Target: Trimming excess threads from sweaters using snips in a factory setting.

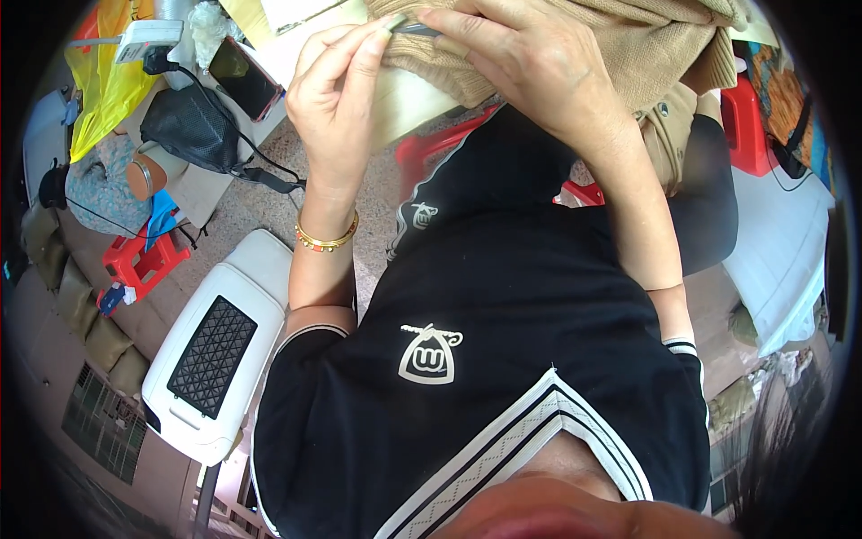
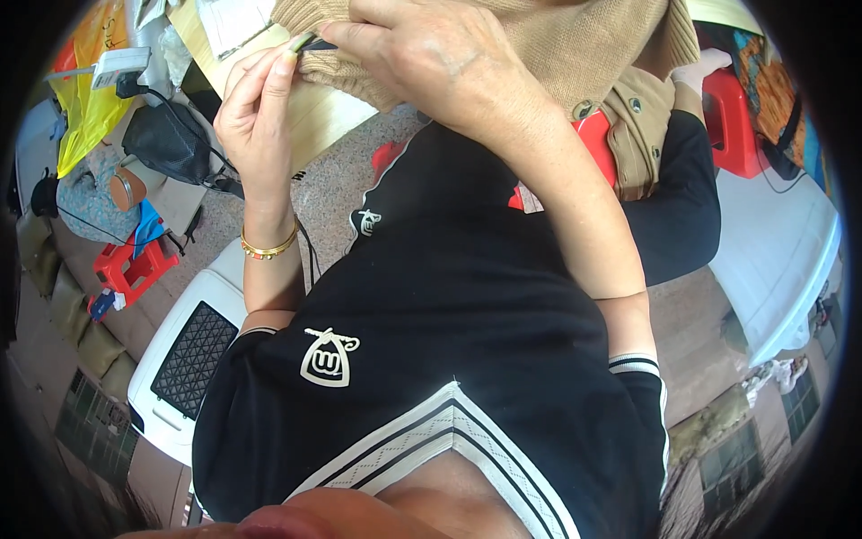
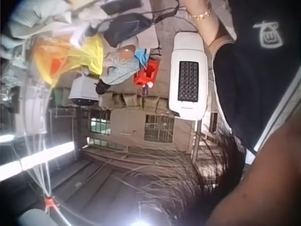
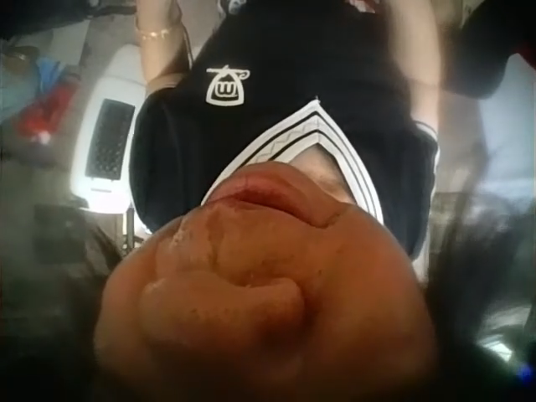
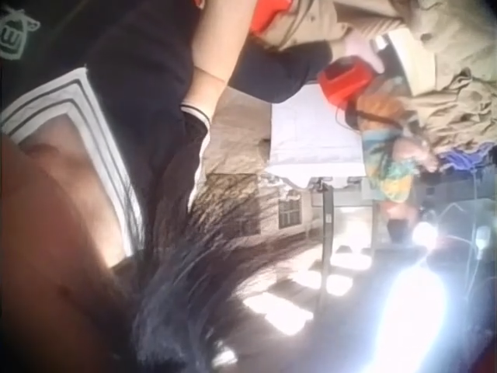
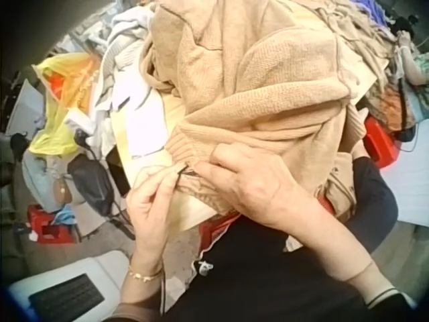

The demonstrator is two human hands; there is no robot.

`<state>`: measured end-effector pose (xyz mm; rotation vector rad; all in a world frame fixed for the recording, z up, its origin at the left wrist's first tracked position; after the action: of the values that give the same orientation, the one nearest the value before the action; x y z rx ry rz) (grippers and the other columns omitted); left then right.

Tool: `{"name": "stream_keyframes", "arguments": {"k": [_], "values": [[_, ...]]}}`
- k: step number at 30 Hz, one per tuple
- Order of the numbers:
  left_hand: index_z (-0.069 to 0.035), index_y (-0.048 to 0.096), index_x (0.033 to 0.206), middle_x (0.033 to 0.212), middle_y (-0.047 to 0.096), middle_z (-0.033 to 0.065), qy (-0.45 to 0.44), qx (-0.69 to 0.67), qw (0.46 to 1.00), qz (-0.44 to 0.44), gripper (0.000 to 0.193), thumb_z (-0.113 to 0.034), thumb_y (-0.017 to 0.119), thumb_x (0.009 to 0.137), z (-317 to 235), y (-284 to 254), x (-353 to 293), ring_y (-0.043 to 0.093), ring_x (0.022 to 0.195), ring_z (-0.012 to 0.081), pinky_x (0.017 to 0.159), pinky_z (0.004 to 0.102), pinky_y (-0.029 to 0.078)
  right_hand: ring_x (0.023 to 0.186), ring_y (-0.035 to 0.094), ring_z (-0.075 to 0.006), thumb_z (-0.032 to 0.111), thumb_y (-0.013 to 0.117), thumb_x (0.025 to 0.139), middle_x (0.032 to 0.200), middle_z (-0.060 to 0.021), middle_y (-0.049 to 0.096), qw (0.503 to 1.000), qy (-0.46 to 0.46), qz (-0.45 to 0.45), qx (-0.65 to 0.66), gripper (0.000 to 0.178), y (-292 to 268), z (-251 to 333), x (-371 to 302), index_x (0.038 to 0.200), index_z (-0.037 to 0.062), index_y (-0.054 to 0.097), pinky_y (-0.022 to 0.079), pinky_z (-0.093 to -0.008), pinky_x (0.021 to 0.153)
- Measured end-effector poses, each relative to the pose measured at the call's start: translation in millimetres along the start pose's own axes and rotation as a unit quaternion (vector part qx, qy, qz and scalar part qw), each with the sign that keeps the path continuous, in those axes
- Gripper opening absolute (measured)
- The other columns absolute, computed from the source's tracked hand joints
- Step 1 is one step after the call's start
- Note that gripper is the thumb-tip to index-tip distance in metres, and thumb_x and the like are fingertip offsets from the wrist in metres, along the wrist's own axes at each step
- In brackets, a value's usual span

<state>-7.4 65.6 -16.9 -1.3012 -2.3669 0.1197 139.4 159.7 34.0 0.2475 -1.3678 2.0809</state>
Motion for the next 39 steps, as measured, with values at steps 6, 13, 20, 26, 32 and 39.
{"name": "stream_keyframes", "arguments": {"k": [6, 13, 20, 26, 32, 39], "values": [[0.0, 0.075, 0.113, 0.103, 0.068, 0.0064, -0.022, -0.044, 0.999, 0.001, 0.019, -0.001, 0.068, 0.095, 0, -3, 1, 0.063, 0.093, 0.0104, 0.084, 0.0237, 0.051, 0.072, 0.059, -0.0192, 0.002, 0.072, 0.089, 0.084, -0.0094, 0.062, 0.981, 0.065, -0.127, 0.134, 0.029, -60, -9, -23, 0.118, -0.002, 0.07, 0.047, -0.0284, 0.064], [-0.004, 0.076, 0.107, 0.097, 0.067, 0.0077, 0.177, 0.204, 0.963, -0.002, 0.027, 0.0, 0.081, 0.08, -65, 21, -2, 0.064, 0.09, 0.0192, 0.081, 0.0306, 0.052, 0.084, 0.058, -0.0133, -0.004, 0.07, 0.089, 0.093, -0.0056, 0.062, 0.945, 0.244, -0.185, 0.112, 0.032, -105, -38, -93, 0.121, -0.0047, 0.068, 0.045, -0.0234, 0.074], [-0.006, 0.077, 0.111, 0.104, 0.067, 0.0088, 0.206, 0.196, 0.945, 0.165, 0.028, -0.001, 0.079, 0.083, -65, 67, -7, 0.065, 0.089, 0.0159, 0.078, 0.0271, 0.055, 0.077, 0.057, -0.0153, 0.0, 0.072, 0.089, 0.086, -0.0057, 0.06, 0.947, 0.237, -0.129, 0.171, 0.035, -79, -32, -123, 0.124, -0.0023, 0.068, 0.045, -0.0263, 0.07], [-0.01, 0.077, 0.105, 0.095, 0.07, 0.0079, 0.154, 0.198, 0.946, 0.206, 0.016, -0.01, 0.076, 0.089, -53, 76, 5, 0.067, 0.085, 0.0218, 0.076, 0.0312, 0.053, 0.076, 0.061, -0.0236, 0.006, 0.075, 0.088, 0.087, -0.0102, 0.063, 0.954, 0.206, -0.116, 0.185, 0.036, -55, -33, -135, 0.124, 0.0018, 0.068, 0.048, -0.0305, 0.067], [-0.006, 0.075, 0.104, 0.088, 0.069, 0.0092, 0.171, 0.252, 0.928, 0.215, 0.013, -0.007, 0.072, 0.092, -58, 78, 9, 0.068, 0.079, 0.023, 0.073, 0.0318, 0.053, 0.074, 0.061, -0.0299, 0.008, 0.074, 0.088, 0.085, -0.0128, 0.06, 0.926, -0.045, -0.325, 0.186, 0.031, -36, -32, -129, 0.118, 0.0025, 0.069, 0.05, -0.0357, 0.064], [-0.006, 0.073, 0.105, 0.087, 0.068, 0.0101, 0.165, 0.242, 0.93, 0.224, 0.012, -0.006, 0.069, 0.093, -54, 76, 11, 0.067, 0.079, 0.0248, 0.071, 0.0327, 0.052, 0.075, 0.062, -0.0294, 0.014, 0.071, 0.092, 0.086, -0.012, 0.058, 0.962, 0.068, -0.23, 0.133, 0.027, -37, -27, -114, 0.118, 0.0085, 0.071, 0.051, -0.0371, 0.064]]}}
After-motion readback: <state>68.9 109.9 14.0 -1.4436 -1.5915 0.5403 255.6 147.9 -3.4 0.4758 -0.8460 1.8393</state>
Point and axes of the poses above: each hand's wrist, its own x-axis towards the middle knuckle, its own y-axis out of the palm, z = x × y, the point moved 7 cm from there along x, towards the middle knuckle
